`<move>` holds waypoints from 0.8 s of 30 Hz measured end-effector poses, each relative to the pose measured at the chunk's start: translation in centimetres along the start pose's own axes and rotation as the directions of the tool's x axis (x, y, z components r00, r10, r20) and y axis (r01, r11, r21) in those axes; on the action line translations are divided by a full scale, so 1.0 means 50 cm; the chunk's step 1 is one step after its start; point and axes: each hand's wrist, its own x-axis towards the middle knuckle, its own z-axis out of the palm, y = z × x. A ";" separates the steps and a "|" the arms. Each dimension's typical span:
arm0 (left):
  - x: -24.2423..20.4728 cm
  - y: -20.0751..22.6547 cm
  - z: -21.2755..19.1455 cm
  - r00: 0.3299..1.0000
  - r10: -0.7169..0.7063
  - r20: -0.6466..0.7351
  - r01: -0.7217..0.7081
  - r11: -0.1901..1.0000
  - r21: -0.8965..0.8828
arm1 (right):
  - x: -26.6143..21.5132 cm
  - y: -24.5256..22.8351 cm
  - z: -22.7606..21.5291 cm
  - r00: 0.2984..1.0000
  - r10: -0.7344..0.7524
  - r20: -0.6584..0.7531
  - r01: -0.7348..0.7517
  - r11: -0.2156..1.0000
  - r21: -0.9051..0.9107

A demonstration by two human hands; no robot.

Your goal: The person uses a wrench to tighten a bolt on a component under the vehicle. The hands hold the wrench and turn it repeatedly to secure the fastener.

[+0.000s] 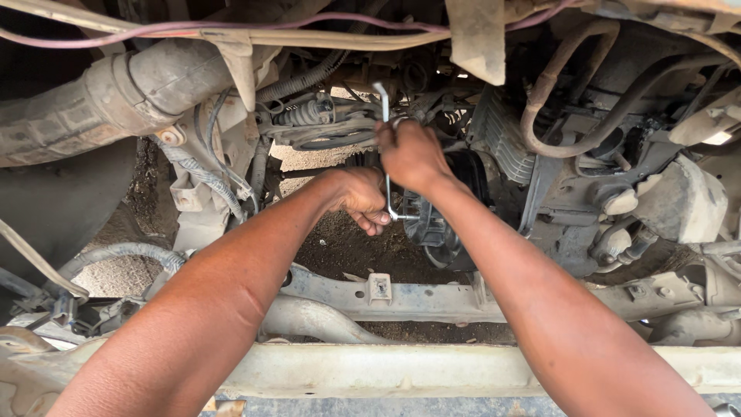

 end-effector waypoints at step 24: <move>-0.041 0.015 -0.005 0.997 0.071 -0.004 -0.070 0.996 0.050 | -0.014 -0.012 -0.010 0.982 0.148 -0.115 -0.129 0.978 0.165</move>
